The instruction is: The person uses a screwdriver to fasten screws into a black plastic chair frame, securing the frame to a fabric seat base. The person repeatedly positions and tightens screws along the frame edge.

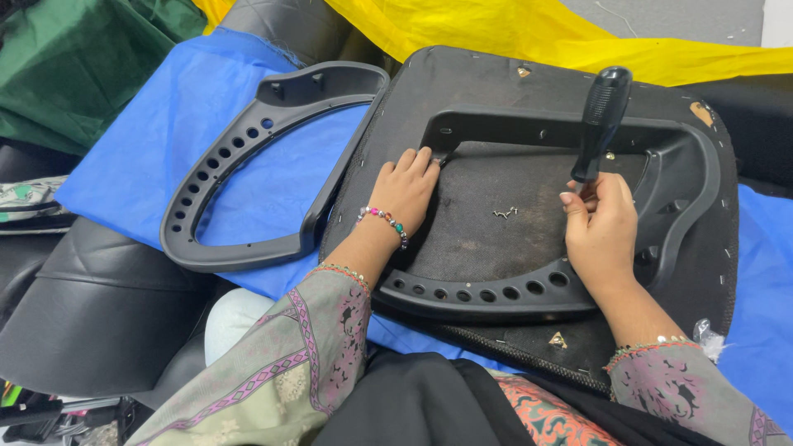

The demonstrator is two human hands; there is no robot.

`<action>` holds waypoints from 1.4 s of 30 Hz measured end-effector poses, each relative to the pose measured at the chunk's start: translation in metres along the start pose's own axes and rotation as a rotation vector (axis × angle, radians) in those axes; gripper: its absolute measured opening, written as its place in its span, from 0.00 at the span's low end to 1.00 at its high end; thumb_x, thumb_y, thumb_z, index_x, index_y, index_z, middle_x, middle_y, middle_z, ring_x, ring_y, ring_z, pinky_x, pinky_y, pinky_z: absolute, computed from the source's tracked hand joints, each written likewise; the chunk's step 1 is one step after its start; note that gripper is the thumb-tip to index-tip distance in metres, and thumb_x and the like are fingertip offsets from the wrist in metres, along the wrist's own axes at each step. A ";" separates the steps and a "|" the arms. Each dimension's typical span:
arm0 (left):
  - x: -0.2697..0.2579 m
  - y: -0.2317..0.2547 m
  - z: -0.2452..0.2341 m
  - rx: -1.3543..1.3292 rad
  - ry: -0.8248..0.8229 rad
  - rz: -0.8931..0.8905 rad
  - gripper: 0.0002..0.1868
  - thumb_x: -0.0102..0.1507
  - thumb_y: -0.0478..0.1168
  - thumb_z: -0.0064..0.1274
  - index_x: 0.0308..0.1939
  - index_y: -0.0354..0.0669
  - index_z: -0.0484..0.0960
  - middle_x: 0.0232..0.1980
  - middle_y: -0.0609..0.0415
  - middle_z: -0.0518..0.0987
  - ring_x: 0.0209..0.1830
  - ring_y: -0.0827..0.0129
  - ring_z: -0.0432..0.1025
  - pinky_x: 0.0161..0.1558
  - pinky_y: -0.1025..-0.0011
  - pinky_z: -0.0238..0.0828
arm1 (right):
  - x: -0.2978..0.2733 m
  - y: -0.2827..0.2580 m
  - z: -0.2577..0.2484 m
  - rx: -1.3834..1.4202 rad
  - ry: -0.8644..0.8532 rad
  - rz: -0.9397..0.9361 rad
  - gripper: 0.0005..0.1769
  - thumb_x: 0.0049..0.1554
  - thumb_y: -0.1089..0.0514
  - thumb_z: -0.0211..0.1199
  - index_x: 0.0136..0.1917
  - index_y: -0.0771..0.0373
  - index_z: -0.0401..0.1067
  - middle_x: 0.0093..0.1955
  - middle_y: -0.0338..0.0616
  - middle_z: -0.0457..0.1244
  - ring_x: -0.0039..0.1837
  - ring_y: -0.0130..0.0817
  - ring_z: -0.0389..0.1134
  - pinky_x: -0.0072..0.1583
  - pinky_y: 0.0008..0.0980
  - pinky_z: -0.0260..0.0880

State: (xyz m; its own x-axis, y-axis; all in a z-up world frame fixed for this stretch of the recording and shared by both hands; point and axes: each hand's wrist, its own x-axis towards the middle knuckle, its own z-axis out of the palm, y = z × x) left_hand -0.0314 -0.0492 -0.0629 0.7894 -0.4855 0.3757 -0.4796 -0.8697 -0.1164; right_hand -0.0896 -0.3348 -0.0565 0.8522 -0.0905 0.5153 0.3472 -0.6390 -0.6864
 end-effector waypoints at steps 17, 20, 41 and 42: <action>0.005 -0.001 -0.006 -0.063 -0.019 -0.034 0.26 0.59 0.35 0.51 0.63 0.40 0.78 0.58 0.51 0.74 0.56 0.59 0.68 0.49 0.64 0.70 | -0.002 0.001 -0.001 -0.040 0.002 0.015 0.07 0.65 0.68 0.65 0.56 0.69 0.69 0.54 0.48 0.63 0.46 0.32 0.69 0.47 0.29 0.69; 0.003 0.001 -0.005 -0.078 -0.010 -0.048 0.25 0.59 0.35 0.51 0.62 0.41 0.78 0.56 0.51 0.74 0.55 0.59 0.69 0.48 0.63 0.70 | -0.003 0.004 -0.001 -0.061 0.011 -0.047 0.06 0.66 0.69 0.65 0.54 0.70 0.69 0.54 0.47 0.64 0.49 0.33 0.69 0.52 0.30 0.70; 0.004 -0.001 0.004 -0.108 0.040 -0.031 0.24 0.60 0.36 0.49 0.61 0.38 0.78 0.61 0.46 0.73 0.56 0.56 0.68 0.51 0.63 0.70 | -0.002 0.007 0.000 0.029 -0.015 0.056 0.08 0.68 0.69 0.58 0.59 0.73 0.64 0.57 0.52 0.62 0.52 0.35 0.72 0.48 0.29 0.74; 0.004 -0.001 0.005 -0.106 0.055 -0.026 0.23 0.60 0.36 0.49 0.61 0.38 0.78 0.61 0.46 0.73 0.57 0.56 0.68 0.51 0.63 0.69 | -0.001 0.007 0.000 0.024 -0.021 0.057 0.07 0.68 0.69 0.58 0.58 0.73 0.64 0.56 0.52 0.63 0.51 0.35 0.73 0.48 0.29 0.74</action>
State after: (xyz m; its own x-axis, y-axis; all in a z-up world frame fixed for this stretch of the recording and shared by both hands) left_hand -0.0262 -0.0510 -0.0655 0.7816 -0.4545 0.4272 -0.4991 -0.8665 -0.0087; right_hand -0.0883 -0.3392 -0.0622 0.8789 -0.1095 0.4643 0.3073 -0.6146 -0.7266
